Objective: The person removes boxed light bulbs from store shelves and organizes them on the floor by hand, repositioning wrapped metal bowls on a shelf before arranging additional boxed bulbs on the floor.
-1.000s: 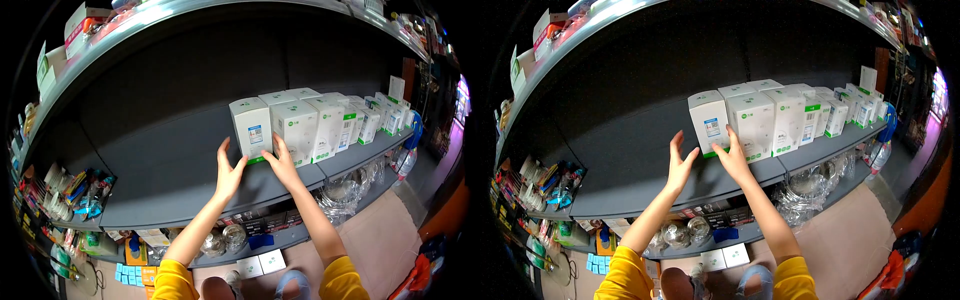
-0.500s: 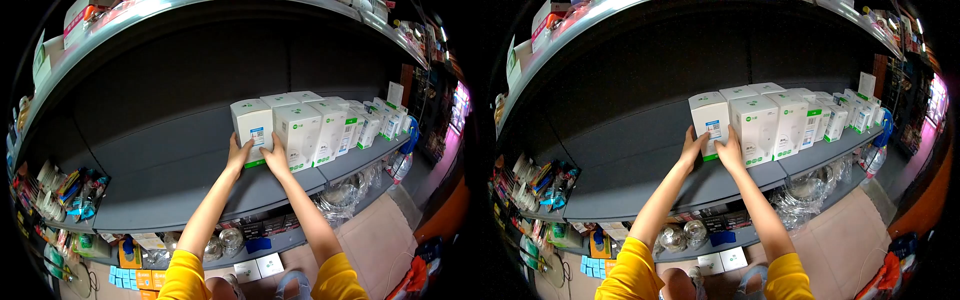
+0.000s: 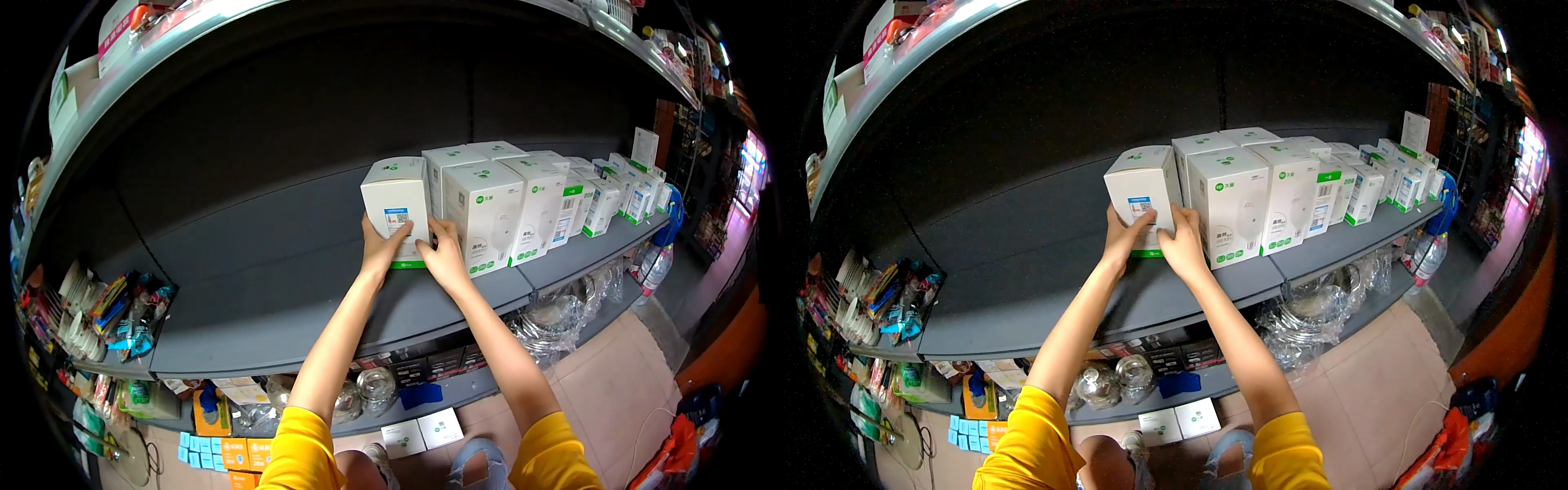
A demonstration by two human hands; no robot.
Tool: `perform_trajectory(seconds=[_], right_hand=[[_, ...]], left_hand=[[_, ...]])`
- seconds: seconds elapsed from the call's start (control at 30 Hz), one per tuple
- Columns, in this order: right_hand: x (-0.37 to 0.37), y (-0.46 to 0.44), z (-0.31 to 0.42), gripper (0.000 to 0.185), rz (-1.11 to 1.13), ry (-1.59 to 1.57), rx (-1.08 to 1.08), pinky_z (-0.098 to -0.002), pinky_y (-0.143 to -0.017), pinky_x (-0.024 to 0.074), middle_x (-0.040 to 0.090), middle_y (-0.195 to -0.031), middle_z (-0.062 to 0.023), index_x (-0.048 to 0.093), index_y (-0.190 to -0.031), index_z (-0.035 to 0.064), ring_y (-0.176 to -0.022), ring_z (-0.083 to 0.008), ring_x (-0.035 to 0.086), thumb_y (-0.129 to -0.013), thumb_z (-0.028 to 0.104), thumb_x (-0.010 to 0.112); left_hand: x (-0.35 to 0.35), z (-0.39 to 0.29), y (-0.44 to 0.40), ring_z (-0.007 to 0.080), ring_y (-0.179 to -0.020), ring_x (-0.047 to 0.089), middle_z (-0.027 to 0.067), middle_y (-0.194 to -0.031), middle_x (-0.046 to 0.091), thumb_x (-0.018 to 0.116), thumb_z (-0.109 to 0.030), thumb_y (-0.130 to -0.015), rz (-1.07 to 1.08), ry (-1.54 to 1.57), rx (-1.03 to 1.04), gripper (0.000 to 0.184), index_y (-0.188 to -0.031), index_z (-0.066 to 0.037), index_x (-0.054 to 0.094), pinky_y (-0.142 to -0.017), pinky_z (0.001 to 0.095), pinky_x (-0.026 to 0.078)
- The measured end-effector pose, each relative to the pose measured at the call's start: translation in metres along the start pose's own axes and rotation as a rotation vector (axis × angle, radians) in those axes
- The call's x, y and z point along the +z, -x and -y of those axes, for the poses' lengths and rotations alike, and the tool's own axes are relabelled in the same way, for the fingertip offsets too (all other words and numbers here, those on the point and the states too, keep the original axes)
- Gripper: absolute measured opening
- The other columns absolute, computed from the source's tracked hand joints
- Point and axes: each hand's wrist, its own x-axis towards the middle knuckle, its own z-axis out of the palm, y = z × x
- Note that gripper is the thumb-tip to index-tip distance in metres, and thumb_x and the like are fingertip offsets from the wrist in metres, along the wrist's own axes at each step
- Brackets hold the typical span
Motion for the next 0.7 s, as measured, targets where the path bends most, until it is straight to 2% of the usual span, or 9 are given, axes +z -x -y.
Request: perform_trajectory(seconds=[0.03, 0.1, 0.23, 0.3, 0.43, 0.53, 0.6, 0.63, 0.7], right_hand=[[0.000, 0.001, 0.002, 0.049, 0.000, -0.001, 0.001, -0.0351, -0.087, 0.0345, 0.039, -0.107, -0.0194, 0.041, -0.113, -0.0054, -0.101, -0.0339, 0.041, -0.067, 0.008, 0.053], [0.000, 0.005, 0.008, 0.042, -0.005, 0.007, 0.006, -0.0312, -0.088, 0.0336, 0.043, -0.107, -0.0152, 0.049, -0.108, -0.0015, -0.103, -0.0271, 0.042, -0.067, 0.007, 0.054], [0.015, 0.019, 0.004, 0.041, -0.023, -0.039, -0.148, -0.0310, -0.088, 0.0336, 0.043, -0.110, -0.0158, 0.049, -0.108, -0.0032, -0.104, -0.0276, 0.043, -0.067, 0.001, 0.051], [0.022, 0.023, 0.002, 0.041, -0.018, -0.084, -0.154, -0.0312, -0.089, 0.0334, 0.043, -0.111, -0.0160, 0.049, -0.107, -0.0038, -0.106, -0.0276, 0.042, -0.067, 0.000, 0.051], [0.016, 0.020, 0.004, 0.038, -0.016, -0.060, -0.123, -0.0324, -0.087, 0.0355, 0.040, -0.114, -0.0188, 0.048, -0.105, -0.0075, -0.105, -0.0308, 0.042, -0.068, -0.002, 0.046], [0.016, 0.007, -0.015, 0.043, -0.120, 0.027, -0.093, -0.0350, -0.092, 0.0303, 0.039, -0.116, -0.0221, 0.038, -0.116, -0.0039, -0.110, -0.0348, 0.036, -0.074, 0.006, 0.046], [0.013, -0.002, -0.023, 0.045, -0.080, -0.017, 0.080, -0.0357, -0.094, 0.0269, 0.035, -0.121, -0.0228, 0.033, -0.120, -0.0032, -0.113, -0.0352, 0.033, -0.080, 0.014, 0.043], [0.012, -0.004, -0.023, 0.045, -0.067, -0.032, 0.124, -0.0356, -0.094, 0.0261, 0.036, -0.121, -0.0234, 0.034, -0.119, -0.0039, -0.113, -0.0347, 0.034, -0.084, 0.024, 0.037], [0.010, -0.007, -0.020, 0.046, -0.044, -0.083, 0.169, -0.0343, -0.093, 0.0269, 0.039, -0.118, -0.0234, 0.034, -0.119, -0.0039, -0.112, -0.0333, 0.036, -0.085, 0.027, 0.035]], left_hand=[[0.000, 0.002, -0.001, 0.0247, -0.105, 0.040, 0.0197, -0.115, 0.035, 0.066, -0.019, -0.067, 0.000, -0.001, 0.000, 0.076, -0.122, 0.004, 0.018, -0.086, 0.0317, 0.036], [0.000, 0.005, -0.002, 0.0287, -0.110, 0.035, 0.0228, -0.117, 0.031, 0.071, -0.026, -0.061, -0.101, -0.159, 0.117, 0.089, -0.123, 0.005, 0.015, -0.089, 0.0349, 0.033], [-0.001, 0.002, -0.002, 0.0336, -0.113, 0.029, 0.0259, -0.119, 0.027, 0.073, -0.034, -0.055, -0.179, -0.265, 0.110, 0.103, -0.126, 0.005, 0.009, -0.092, 0.0374, 0.030], [0.001, 0.000, 0.002, 0.0362, -0.114, 0.027, 0.0271, -0.120, 0.024, 0.074, -0.037, -0.053, -0.273, -0.355, 0.114, 0.109, -0.127, 0.005, 0.005, -0.093, 0.0376, 0.028], [-0.002, -0.008, -0.001, 0.0367, -0.114, 0.027, 0.0271, -0.122, 0.022, 0.074, -0.037, -0.052, -0.264, -0.344, 0.055, 0.111, -0.127, 0.006, 0.004, -0.094, 0.0382, 0.028], [-0.009, -0.011, -0.001, 0.0363, -0.114, 0.027, 0.0270, -0.122, 0.022, 0.074, -0.035, -0.052, -0.210, -0.424, 0.064, 0.109, -0.126, 0.007, 0.006, -0.094, 0.0389, 0.028], [-0.015, -0.012, 0.000, 0.0353, -0.115, 0.028, 0.0268, -0.122, 0.024, 0.074, -0.033, -0.053, -0.174, -0.433, 0.103, 0.107, -0.127, 0.006, 0.007, -0.093, 0.0395, 0.029], [-0.020, -0.010, -0.001, 0.0353, -0.115, 0.028, 0.0268, -0.122, 0.024, 0.074, -0.033, -0.053, -0.176, -0.434, 0.104, 0.107, -0.127, 0.006, 0.007, -0.093, 0.0395, 0.029], [-0.031, -0.012, 0.000, 0.0341, -0.116, 0.027, 0.0257, -0.121, 0.026, 0.074, -0.030, -0.054, -0.045, -0.302, 0.084, 0.105, -0.127, 0.005, 0.008, -0.093, 0.0396, 0.030]])
